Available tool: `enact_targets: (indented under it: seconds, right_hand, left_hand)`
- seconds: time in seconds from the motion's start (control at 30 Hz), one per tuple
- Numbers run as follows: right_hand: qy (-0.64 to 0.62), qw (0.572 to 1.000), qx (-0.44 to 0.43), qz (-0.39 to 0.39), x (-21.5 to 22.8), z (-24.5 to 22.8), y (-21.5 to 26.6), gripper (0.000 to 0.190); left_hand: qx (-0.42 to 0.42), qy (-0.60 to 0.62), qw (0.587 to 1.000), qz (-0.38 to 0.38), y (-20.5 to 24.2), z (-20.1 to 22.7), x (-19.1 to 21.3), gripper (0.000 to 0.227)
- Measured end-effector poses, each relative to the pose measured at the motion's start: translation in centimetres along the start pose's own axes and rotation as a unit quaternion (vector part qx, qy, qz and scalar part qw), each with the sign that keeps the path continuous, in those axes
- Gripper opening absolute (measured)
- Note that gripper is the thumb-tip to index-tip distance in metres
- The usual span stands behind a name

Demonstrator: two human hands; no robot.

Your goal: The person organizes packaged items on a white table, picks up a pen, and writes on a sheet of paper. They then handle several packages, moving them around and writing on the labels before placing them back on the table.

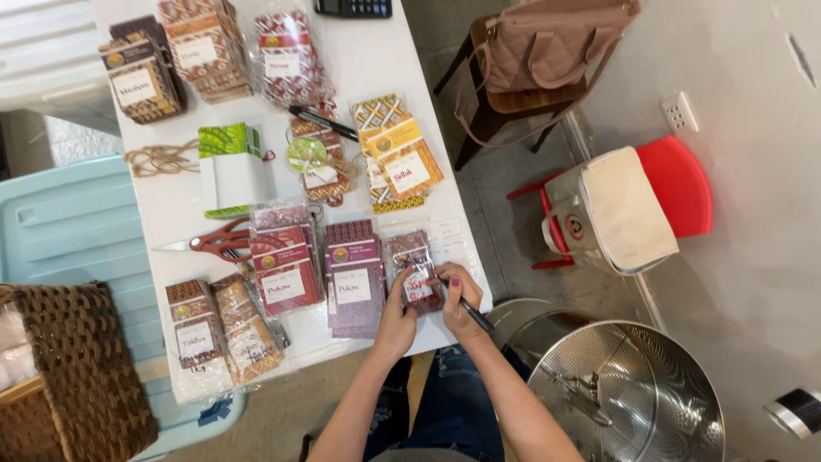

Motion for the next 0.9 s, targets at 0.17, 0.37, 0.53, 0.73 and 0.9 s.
enact_targets:
  seconds: [0.17, 0.37, 0.53, 0.73, 0.9]
  right_hand:
    - [0.004, 1.0, 0.018, 0.01, 0.2, -1.9, -0.2, 0.043]
    - [0.05, 0.998, 0.005, -0.047, 0.4, -2.7, 1.3, 0.051]
    - [0.071, 0.993, -0.009, -0.09, 0.2, -2.8, 1.2, 0.047]
    - [0.099, 0.991, -0.062, -0.057, 1.0, -4.7, 1.3, 0.044]
    - [0.035, 0.996, -0.003, -0.077, 0.5, -8.8, 0.4, 0.05]
  left_hand:
    - [-0.029, 0.001, 1.0, 0.005, -0.3, -1.7, -0.1, 0.082]
    - [-0.017, 0.045, 0.997, 0.054, 0.3, -4.3, -1.2, 0.082]
    - [-0.039, 0.024, 0.996, 0.082, -0.7, -4.9, -1.2, 0.08]
    - [0.001, 0.018, 0.998, 0.062, 1.3, 1.3, -0.3, 0.075]
    - [-0.033, 0.063, 0.992, 0.103, 3.2, 5.3, 1.7, 0.075]
Point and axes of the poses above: each hand's wrist, its own y-axis away from the middle knuckle, its own x-axis out of the back of the hand, z = x × y, the point moved 4 cm from there along -y, towards the middle knuckle, and after that the axes turned 14 degrees about -x, right-handed, at the moved point
